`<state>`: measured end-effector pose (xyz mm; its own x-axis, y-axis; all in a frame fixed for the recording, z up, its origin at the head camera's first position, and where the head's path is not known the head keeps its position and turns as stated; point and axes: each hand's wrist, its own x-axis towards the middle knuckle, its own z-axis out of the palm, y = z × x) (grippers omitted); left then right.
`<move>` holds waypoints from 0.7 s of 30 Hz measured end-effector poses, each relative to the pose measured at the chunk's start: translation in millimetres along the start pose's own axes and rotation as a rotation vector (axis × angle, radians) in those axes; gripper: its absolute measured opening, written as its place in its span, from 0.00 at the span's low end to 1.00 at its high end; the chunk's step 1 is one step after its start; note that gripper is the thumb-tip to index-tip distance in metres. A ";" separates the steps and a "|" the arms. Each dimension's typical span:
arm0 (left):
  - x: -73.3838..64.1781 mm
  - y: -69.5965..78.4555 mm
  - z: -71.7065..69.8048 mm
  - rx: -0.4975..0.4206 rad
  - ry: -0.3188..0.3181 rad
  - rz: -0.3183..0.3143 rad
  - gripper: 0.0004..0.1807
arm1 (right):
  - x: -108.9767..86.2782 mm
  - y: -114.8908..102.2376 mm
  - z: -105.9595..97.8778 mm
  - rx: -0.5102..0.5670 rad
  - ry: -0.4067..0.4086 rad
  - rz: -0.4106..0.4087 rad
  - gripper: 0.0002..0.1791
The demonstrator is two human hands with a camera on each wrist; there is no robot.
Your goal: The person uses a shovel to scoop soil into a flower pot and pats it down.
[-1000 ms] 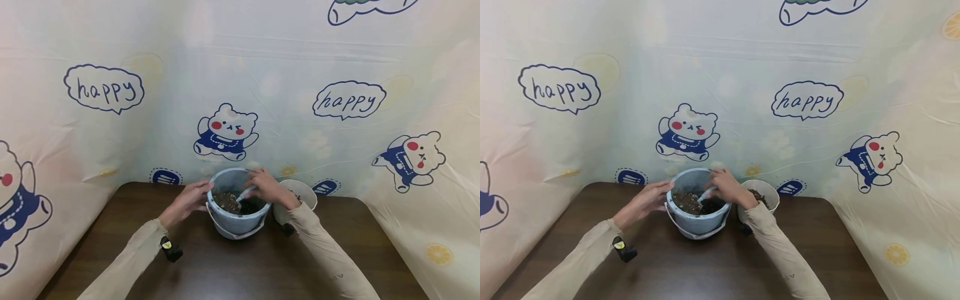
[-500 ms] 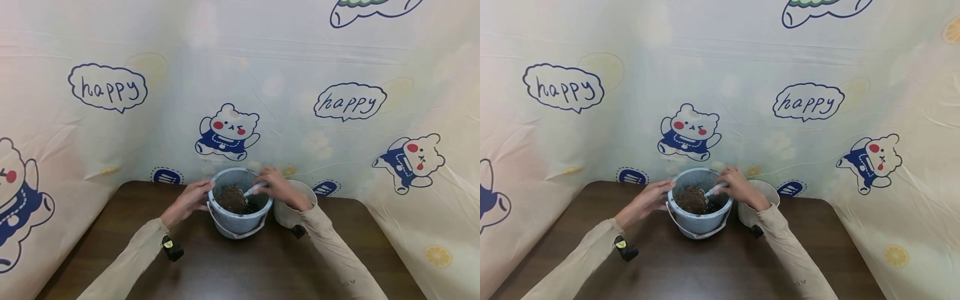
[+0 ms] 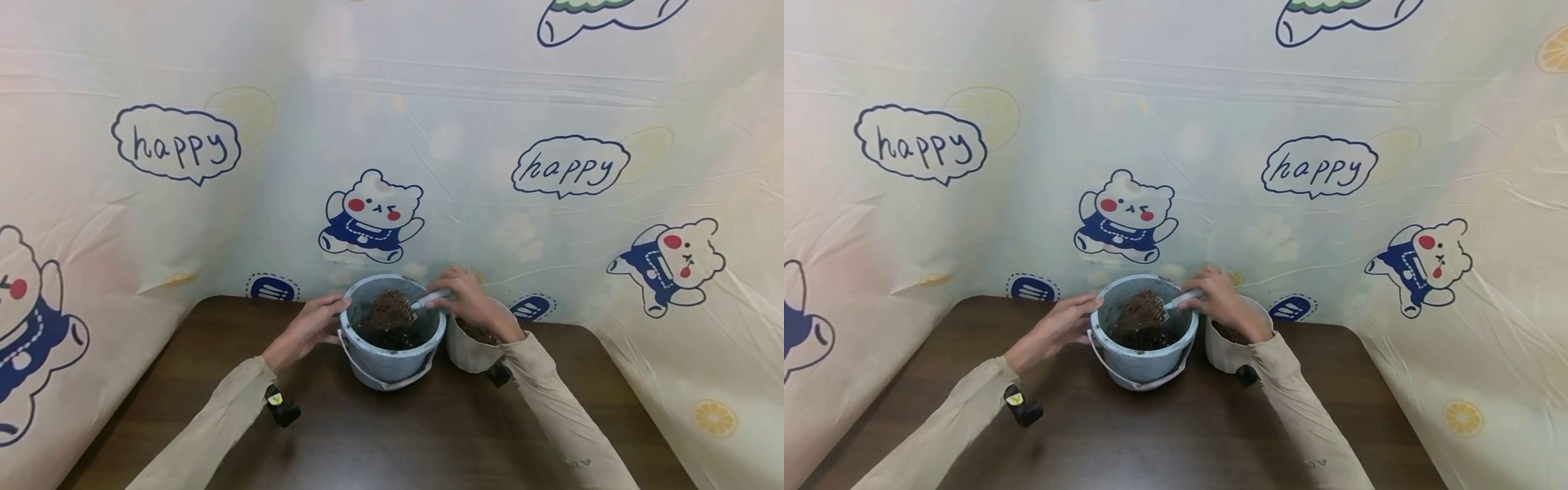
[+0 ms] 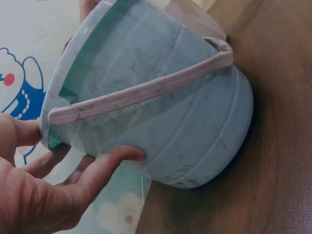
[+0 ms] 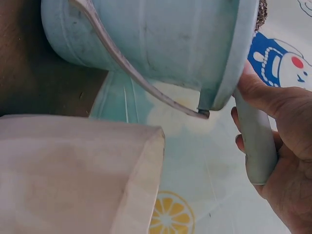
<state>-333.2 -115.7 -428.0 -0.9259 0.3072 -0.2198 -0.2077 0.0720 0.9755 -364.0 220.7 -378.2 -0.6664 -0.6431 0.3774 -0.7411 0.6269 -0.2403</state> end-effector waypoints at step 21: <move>-2.3 1.3 3.3 -0.018 0.015 0.015 0.32 | -25.8 16.9 -35.8 0.050 0.027 0.123 0.10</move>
<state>-330.3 -113.3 -426.2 -0.9334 0.2942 -0.2054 -0.1993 0.0507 0.9786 -356.4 263.6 -359.9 -0.7507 -0.5499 0.3662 -0.6573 0.6774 -0.3303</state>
